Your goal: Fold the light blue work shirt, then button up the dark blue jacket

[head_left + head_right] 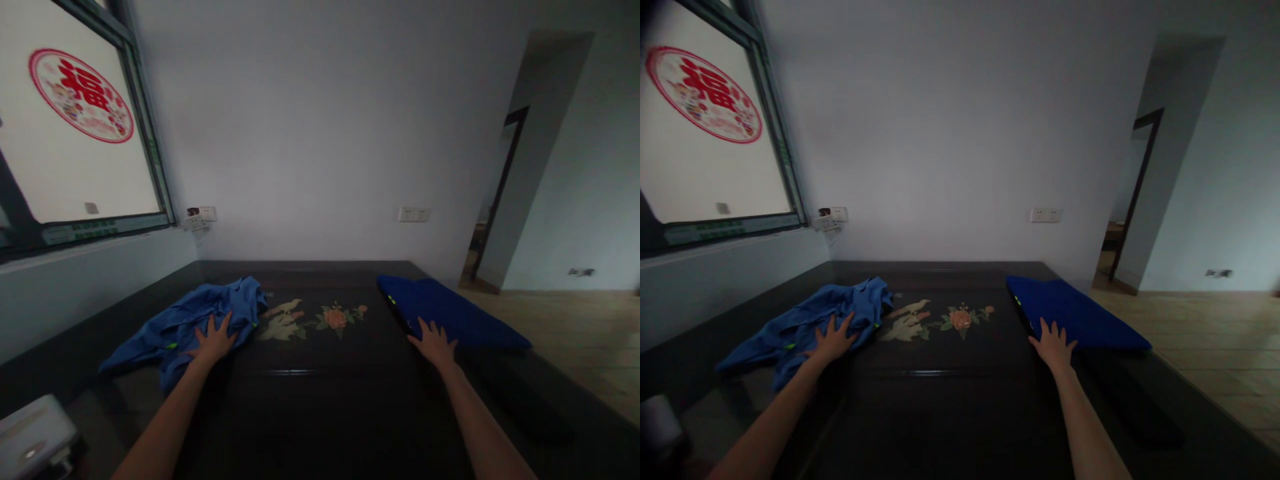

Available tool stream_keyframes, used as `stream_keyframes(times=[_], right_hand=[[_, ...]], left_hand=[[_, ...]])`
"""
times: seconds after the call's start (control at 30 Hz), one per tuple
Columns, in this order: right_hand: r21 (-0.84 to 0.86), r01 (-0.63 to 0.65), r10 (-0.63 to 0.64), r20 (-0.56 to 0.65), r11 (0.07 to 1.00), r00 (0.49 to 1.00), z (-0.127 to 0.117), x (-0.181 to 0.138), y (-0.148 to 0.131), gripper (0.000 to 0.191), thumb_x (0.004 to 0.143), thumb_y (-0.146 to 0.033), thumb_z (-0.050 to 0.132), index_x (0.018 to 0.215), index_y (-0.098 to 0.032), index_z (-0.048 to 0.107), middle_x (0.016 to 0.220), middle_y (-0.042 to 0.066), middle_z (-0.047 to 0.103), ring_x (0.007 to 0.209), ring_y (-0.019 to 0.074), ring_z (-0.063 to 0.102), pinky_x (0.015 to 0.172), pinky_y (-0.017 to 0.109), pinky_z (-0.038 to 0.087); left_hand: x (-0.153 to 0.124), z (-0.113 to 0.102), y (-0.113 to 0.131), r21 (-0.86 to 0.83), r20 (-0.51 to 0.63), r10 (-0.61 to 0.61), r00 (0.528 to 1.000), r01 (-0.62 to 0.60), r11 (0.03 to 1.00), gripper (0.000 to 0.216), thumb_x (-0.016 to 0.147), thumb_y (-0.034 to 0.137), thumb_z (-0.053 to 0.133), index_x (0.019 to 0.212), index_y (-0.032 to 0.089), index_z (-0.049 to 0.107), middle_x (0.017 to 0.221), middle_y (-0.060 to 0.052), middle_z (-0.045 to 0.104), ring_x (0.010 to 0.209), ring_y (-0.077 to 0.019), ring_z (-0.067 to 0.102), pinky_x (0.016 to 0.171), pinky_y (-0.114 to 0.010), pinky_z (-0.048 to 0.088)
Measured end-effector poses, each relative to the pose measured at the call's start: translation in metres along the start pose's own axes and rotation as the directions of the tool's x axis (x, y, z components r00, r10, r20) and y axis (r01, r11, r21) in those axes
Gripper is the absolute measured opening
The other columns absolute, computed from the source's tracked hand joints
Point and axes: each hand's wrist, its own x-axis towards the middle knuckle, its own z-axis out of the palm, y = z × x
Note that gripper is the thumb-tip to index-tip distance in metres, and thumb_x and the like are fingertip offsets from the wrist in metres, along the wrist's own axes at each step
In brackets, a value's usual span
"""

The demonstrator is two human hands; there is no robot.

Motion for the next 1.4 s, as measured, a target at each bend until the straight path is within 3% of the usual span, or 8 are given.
stream_keyframes(times=[0.4, 0.53, 0.7, 0.83, 1.0, 1.17, 1.3, 1.4], right_hand=[[0.073, 0.063, -0.056, -0.088, 0.995, 0.994, -0.004, 0.007, -0.003, 0.044, 0.092, -0.016, 0.027, 0.128, -0.014, 0.053, 0.122, 0.019, 0.06, 0.118, 0.032, 0.051, 0.098, 0.058, 0.031], [0.209, 0.054, -0.032, -0.11, 0.976, 0.993, -0.017, 0.002, -0.009, 0.043, 0.093, -0.02, 0.028, 0.125, -0.013, 0.055, 0.115, 0.019, 0.064, 0.108, 0.0306, 0.059, 0.094, 0.047, 0.038], [0.252, 0.188, -0.167, -0.104, 0.949, 0.981, -0.026, -0.01, -0.041, 0.041, 0.093, -0.025, 0.032, 0.122, -0.015, 0.06, 0.115, 0.015, 0.066, 0.106, 0.0271, 0.061, 0.085, 0.034, 0.044], [0.264, 0.365, -0.364, -0.056, 0.893, 0.93, -0.027, -0.048, -0.092, 0.031, 0.09, -0.025, 0.043, 0.112, -0.025, 0.065, 0.105, 0.006, 0.071, 0.098, 0.0225, 0.065, 0.082, 0.029, 0.045], [0.057, 0.643, -0.645, 0.078, 0.764, 0.76, -0.041, -0.133, -0.152, 0.032, 0.089, -0.016, 0.039, 0.107, -0.021, 0.065, 0.09, 0.013, 0.073, 0.081, 0.0248, 0.069, 0.069, 0.033, 0.048], [0.128, 0.821, -0.827, 0.173, 0.557, 0.534, -0.06, -0.207, -0.171, 0.031, 0.092, -0.02, 0.037, 0.107, -0.013, 0.064, 0.095, 0.016, 0.071, 0.084, 0.0286, 0.068, 0.07, 0.038, 0.051], [0.345, 0.878, -0.942, 0.172, 0.333, 0.29, -0.062, -0.222, -0.162, 0.066, 0.084, -0.056, 0.052, 0.134, -0.014, 0.047, 0.134, 0.02, 0.05, 0.12, 0.0341, 0.051, 0.093, 0.044, 0.044], [0.447, 0.872, -0.979, 0.135, 0.199, 0.154, -0.068, -0.211, -0.153, 0.073, 0.076, -0.056, 0.063, 0.138, -0.023, 0.042, 0.143, 0.014, 0.042, 0.128, 0.0287, 0.043, 0.1, 0.038, 0.039]], left_hand=[[-0.012, -0.005, 0.004, 0.002, -0.244, 0.07, 0.967, -0.072, 0.997, 0.06, 0.088, 0.052, 0.036, 0.144, 0.035, 0.024, 0.155, -0.011, 0.009, 0.139, -0.0445, 0.005, 0.094, -0.077, 0.013], [-0.021, -0.013, 0.022, 0.084, -0.342, 0.244, 0.908, -0.229, 0.97, 0.055, 0.089, 0.041, 0.039, 0.142, 0.028, 0.032, 0.153, -0.012, 0.017, 0.139, -0.0384, 0.012, 0.102, -0.071, 0.01], [-0.035, -0.002, 0.054, 0.006, -0.187, 0.41, 0.893, -0.416, 0.909, 0.036, 0.087, 0.027, 0.041, 0.119, 0.028, 0.057, 0.14, -0.007, 0.044, 0.131, -0.0285, 0.037, 0.109, -0.06, 0.013], [-0.048, 0.017, 0.066, -0.098, -0.053, 0.596, 0.801, -0.598, 0.795, 0.032, 0.084, 0.022, 0.041, 0.107, 0.027, 0.063, 0.129, -0.005, 0.056, 0.123, -0.024, 0.047, 0.112, -0.052, 0.019], [-0.053, 0.036, 0.066, -0.252, 0.076, 0.682, 0.728, -0.648, 0.719, 0.034, 0.085, 0.03, 0.042, 0.111, 0.024, 0.063, 0.121, -0.006, 0.062, 0.118, -0.0224, 0.053, 0.108, -0.04, 0.033], [-0.05, 0.042, 0.067, -0.357, 0.064, 0.563, 0.824, -0.508, 0.784, 0.036, 0.085, 0.038, 0.042, 0.107, 0.018, 0.063, 0.116, -0.01, 0.064, 0.114, -0.0231, 0.057, 0.101, -0.033, 0.04], [-0.05, 0.037, 0.069, -0.468, 0.122, 0.479, 0.869, -0.375, 0.8, 0.047, 0.086, 0.053, 0.038, 0.09, 0.016, 0.066, 0.096, -0.01, 0.069, 0.094, -0.0247, 0.064, 0.088, -0.034, 0.047], [-0.047, 0.037, 0.071, -0.568, 0.163, 0.473, 0.866, -0.31, 0.762, 0.058, 0.084, 0.061, 0.036, 0.096, 0.012, 0.066, 0.099, -0.01, 0.069, 0.093, -0.0257, 0.064, 0.086, -0.036, 0.049]])
